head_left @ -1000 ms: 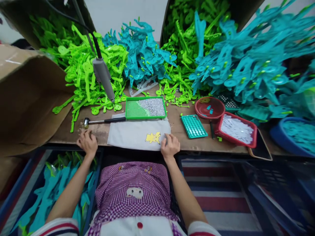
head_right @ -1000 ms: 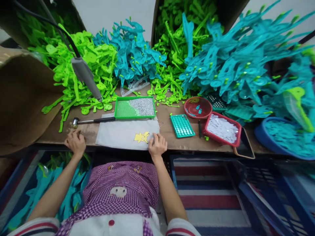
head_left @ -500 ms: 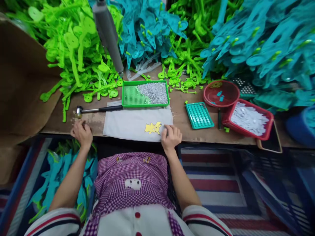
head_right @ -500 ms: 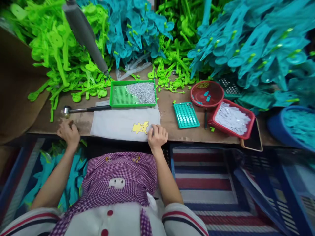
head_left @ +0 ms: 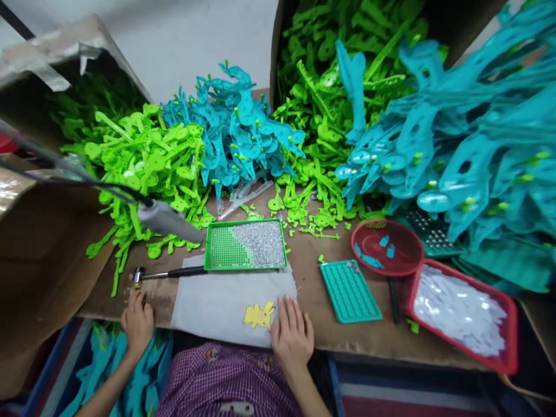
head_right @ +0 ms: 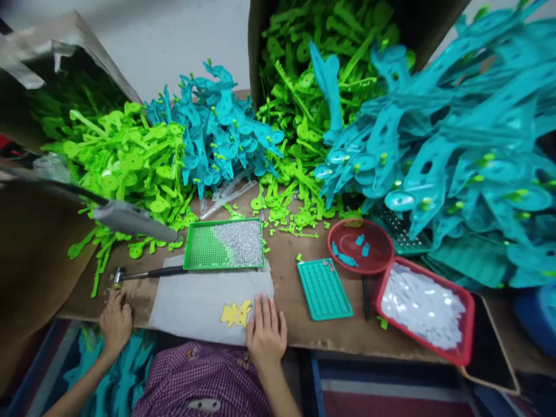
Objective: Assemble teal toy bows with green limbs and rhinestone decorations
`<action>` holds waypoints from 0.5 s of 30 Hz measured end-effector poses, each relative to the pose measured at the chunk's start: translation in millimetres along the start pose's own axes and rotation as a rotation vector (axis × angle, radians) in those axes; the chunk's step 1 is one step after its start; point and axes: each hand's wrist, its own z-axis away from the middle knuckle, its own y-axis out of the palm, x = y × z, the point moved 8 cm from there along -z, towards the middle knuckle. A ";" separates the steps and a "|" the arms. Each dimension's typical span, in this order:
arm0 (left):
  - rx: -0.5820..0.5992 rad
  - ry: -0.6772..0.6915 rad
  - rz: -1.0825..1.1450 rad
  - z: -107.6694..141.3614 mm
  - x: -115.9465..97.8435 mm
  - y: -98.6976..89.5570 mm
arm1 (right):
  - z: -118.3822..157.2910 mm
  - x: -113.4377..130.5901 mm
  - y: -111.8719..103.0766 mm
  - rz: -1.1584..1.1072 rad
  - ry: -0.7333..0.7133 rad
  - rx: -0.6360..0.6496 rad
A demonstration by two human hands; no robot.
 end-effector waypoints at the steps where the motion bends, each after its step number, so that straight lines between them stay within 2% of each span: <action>1: 0.016 -0.005 -0.007 -0.8 -1.6 0.1 | 2.1 -1.3 3.9 -0.003 0.012 0.031; 4: 0.090 -0.062 -0.004 -3.6 -15.7 -4.0 | 7.7 -5.0 11.3 0.015 0.052 0.112; 8: 0.194 -0.243 0.144 -2.1 -41.2 -22.3 | 9.3 -4.8 13.0 -0.017 0.070 0.267; 10: 0.143 -0.445 0.278 11.4 -40.6 -39.5 | 6.8 -2.7 9.8 -0.046 0.062 0.318; 12: 0.063 -0.610 0.346 36.1 -36.4 -59.1 | 3.5 -1.1 5.8 -0.070 0.053 0.347; 15: -0.033 -0.784 0.409 79.6 -28.5 -86.7 | 0.1 0.3 1.9 -0.091 0.039 0.386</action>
